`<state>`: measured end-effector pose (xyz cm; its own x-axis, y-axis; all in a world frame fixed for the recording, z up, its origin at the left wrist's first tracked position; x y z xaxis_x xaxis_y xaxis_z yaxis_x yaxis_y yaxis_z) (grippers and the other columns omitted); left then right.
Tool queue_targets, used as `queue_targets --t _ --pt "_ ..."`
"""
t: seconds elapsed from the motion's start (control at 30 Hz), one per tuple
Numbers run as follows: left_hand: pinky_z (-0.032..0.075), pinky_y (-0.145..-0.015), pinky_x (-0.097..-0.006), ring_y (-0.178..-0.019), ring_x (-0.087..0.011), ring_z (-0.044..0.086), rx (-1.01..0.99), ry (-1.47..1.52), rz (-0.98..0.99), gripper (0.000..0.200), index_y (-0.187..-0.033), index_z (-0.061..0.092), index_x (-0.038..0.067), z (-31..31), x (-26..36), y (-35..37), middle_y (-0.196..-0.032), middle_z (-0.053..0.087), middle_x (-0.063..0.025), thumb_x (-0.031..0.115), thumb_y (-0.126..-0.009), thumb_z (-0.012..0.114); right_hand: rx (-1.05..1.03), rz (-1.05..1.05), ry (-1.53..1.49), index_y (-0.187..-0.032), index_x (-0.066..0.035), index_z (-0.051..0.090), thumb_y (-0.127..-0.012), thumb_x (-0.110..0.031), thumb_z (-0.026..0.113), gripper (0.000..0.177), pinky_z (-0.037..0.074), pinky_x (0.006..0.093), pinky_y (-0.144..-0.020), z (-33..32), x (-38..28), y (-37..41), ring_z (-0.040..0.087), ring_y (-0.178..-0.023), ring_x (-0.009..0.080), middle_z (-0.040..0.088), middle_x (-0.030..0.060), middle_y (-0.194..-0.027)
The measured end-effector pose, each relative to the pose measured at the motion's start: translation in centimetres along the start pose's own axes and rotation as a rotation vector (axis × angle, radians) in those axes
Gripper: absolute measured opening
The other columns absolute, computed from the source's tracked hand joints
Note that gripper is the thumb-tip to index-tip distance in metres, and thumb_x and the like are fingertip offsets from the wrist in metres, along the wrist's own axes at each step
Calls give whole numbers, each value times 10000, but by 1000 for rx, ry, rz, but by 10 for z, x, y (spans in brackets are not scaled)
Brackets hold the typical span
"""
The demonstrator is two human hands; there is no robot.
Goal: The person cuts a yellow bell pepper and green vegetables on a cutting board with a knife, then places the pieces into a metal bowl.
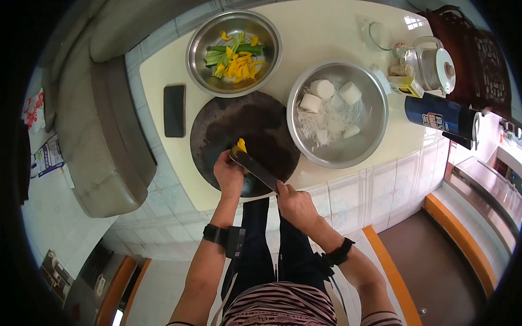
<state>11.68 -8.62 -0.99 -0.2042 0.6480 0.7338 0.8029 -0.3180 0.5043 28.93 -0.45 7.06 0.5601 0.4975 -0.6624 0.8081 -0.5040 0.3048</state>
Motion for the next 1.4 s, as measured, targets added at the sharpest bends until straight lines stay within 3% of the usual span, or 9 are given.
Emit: queue_targets --t 0.2,0.47,0.77,0.83,0.9,0.93,1.07,1.17,1.4 --pt "494 -643 -273 -658 -151 632 5 14 -33 175 -925 653 -20 5 -13 -2 -793 672 -89 53 -777 711 43 16 -49 -1089 71 521 -831 -42 554 283 499 436 -520 17 5 -8 603 -572 365 607 190 -738" --pt "500 -631 -278 -655 -150 628 15 96 -12 152 -932 653 -17 7 -8 4 -810 667 -81 43 -800 698 -44 212 -84 -880 2 494 -823 -72 568 119 512 468 -565 46 7 -42 631 -640 395 622 209 -703" --pt "507 -697 -341 -731 -247 621 -7 -188 121 212 -984 664 32 -16 1 8 -889 632 -113 10 -774 664 -57 174 50 -866 -13 490 -795 -66 568 118 524 477 -586 57 20 -40 637 -643 396 629 199 -728" --pt "495 -783 -371 -883 -287 594 -89 -431 530 258 -1016 666 56 -12 27 19 -974 617 -121 -1 -765 646 -61 195 20 -855 -12 499 -813 -82 580 114 514 481 -585 45 27 -23 631 -637 394 627 203 -728" --pt "487 -819 -379 -940 -300 574 -147 -516 618 285 -1029 663 55 -14 29 21 -1038 599 -129 -11 -752 653 -74 216 13 -877 -5 524 -830 -93 589 119 507 480 -587 33 33 -15 628 -642 391 626 201 -732" --pt "479 -854 -388 -997 -313 555 -204 -603 710 313 -1042 661 54 -9 33 26 -1102 581 -137 -20 -738 660 -44 167 -30 -901 1 534 -833 -89 589 126 509 473 -586 24 31 -14 628 -644 390 625 199 -731" --pt "495 -864 -377 -1030 -329 553 -188 -587 681 364 -1084 640 45 -21 32 34 -1179 547 -149 -35 -731 681 13 -13 -62 -985 17 553 -829 -84 600 193 514 450 -579 2 19 -10 629 -640 377 622 183 -745" --pt "500 -868 -368 -1034 -333 557 -73 -490 573 394 -1121 618 35 -36 17 31 -1200 533 -162 -51 -739 664 -112 -63 57 -998 21 551 -809 -79 612 223 519 429 -563 1 11 -6 631 -618 356 613 162 -749" --pt "514 -760 -367 -918 -309 591 16 -455 716 298 -1002 656 17 -44 20 31 -1018 605 -120 -97 -727 627 -186 -177 237 -894 2 528 -775 -54 606 153 514 395 -505 1 9 -12 622 -565 325 581 139 -712"
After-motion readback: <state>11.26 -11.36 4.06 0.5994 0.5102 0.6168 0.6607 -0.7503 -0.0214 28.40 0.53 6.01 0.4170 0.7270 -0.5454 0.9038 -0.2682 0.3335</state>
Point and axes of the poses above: each hand's wrist, its own y-axis away from the middle knuckle, its own z-axis out of the palm, x = y × z, the point moved 9 cm from there along -y, towards the middle knuckle
